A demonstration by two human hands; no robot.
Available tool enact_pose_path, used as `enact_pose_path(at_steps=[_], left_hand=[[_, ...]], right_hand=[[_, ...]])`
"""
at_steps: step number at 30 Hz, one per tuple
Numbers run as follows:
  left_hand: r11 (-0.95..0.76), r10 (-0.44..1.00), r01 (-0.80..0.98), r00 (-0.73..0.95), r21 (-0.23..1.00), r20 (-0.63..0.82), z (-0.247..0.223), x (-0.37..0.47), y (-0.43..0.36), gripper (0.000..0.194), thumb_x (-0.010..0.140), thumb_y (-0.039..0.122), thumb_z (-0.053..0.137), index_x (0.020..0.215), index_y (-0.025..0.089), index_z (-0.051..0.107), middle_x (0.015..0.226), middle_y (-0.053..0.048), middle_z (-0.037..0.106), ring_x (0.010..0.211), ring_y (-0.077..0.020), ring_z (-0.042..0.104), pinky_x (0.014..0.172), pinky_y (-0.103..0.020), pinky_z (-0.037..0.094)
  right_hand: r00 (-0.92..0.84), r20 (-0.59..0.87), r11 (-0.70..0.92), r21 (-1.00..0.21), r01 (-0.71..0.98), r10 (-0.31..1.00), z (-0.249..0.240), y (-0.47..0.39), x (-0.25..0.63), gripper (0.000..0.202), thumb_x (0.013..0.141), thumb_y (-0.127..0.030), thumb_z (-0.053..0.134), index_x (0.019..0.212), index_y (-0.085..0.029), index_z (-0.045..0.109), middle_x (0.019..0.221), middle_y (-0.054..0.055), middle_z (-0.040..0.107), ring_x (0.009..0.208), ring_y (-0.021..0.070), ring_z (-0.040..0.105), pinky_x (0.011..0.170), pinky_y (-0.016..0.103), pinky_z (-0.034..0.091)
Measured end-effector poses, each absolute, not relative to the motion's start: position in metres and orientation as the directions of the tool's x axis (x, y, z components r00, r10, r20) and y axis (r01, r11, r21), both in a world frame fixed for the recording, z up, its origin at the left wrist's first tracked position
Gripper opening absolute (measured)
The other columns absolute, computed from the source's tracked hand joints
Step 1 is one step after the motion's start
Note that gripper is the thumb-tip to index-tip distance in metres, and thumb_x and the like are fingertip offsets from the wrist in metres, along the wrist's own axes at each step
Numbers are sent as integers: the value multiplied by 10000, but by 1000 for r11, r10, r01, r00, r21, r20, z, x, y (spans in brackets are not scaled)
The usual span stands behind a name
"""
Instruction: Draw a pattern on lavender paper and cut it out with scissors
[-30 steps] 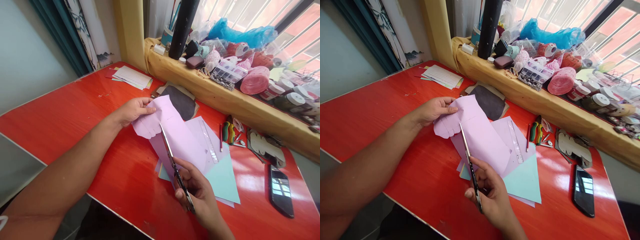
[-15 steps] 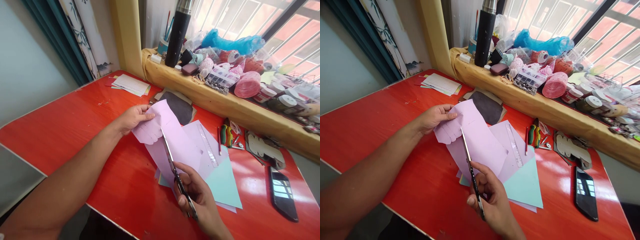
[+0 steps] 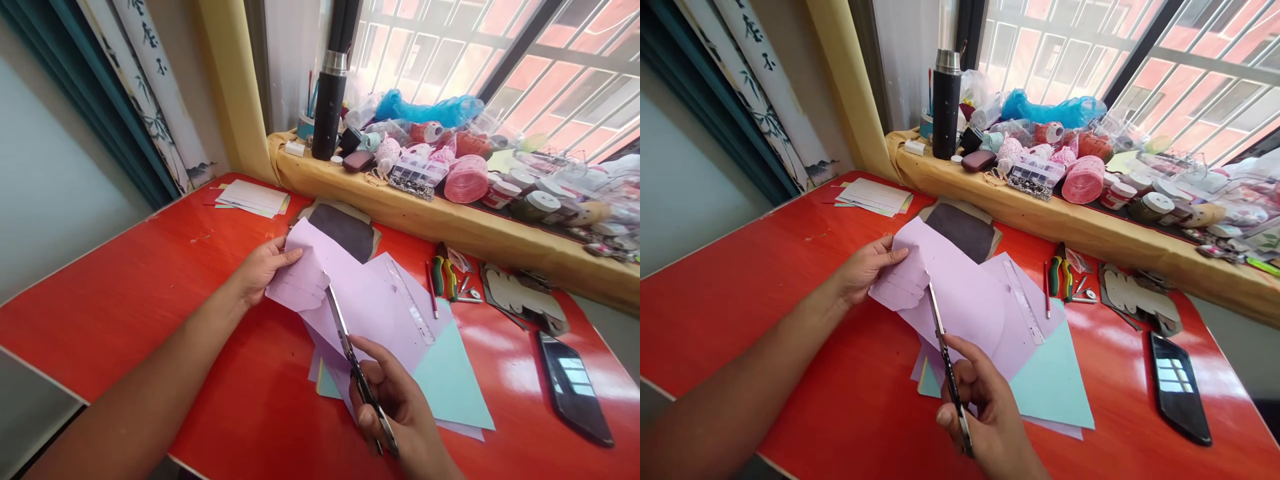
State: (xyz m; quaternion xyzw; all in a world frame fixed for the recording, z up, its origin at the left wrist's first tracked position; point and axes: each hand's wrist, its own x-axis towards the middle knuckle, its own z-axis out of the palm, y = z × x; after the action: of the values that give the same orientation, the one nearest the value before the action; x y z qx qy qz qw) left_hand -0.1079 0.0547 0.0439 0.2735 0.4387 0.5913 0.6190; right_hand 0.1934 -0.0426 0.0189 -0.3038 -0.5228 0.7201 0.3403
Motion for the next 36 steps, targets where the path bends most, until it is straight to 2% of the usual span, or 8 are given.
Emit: enact_pose_path(at_steps=[11, 20, 29, 36], left_hand=[[159, 969, -530, -78, 833, -234, 51, -108, 52, 344, 722, 185, 997, 1028, 192, 842, 1001, -72, 869, 849, -226, 813, 750, -292, 676], [212, 965, -475, -37, 854, -260, 56, -112, 45, 364, 713, 312, 1000, 1011, 176, 840, 976, -99, 863, 806, -267, 805, 702, -337, 662], [185, 963, -535, -67, 824, -260, 49, -99, 45, 311, 760, 366, 944, 965, 165, 824, 904, -85, 847, 794, -264, 804, 719, -342, 668], [174, 964, -560, -71, 810, -257, 45, -86, 42, 339, 799, 366, 925, 1061, 179, 819, 1000, -93, 865, 924, -304, 835, 790, -367, 682]], right_hand=[[-588, -86, -240, -952, -189, 804, 33, -39, 192, 800, 929, -685, 871, 1572, -275, 627, 740, -64, 524, 489, 74, 357, 461, 217, 292], [-601, -79, -236, -954, -186, 795, 31, -39, 193, 792, 945, -688, 852, 1585, -284, 619, 750, -59, 537, 503, 81, 389, 477, 224, 315], [-589, -71, -216, -960, -180, 805, 33, -39, 192, 773, 968, -701, 819, 1591, -298, 603, 751, -62, 541, 497, 82, 404, 489, 227, 328], [-564, -46, -191, -960, -202, 825, 32, -34, 190, 761, 975, -705, 801, 1592, -308, 597, 737, -66, 537, 480, 91, 409, 479, 229, 356]])
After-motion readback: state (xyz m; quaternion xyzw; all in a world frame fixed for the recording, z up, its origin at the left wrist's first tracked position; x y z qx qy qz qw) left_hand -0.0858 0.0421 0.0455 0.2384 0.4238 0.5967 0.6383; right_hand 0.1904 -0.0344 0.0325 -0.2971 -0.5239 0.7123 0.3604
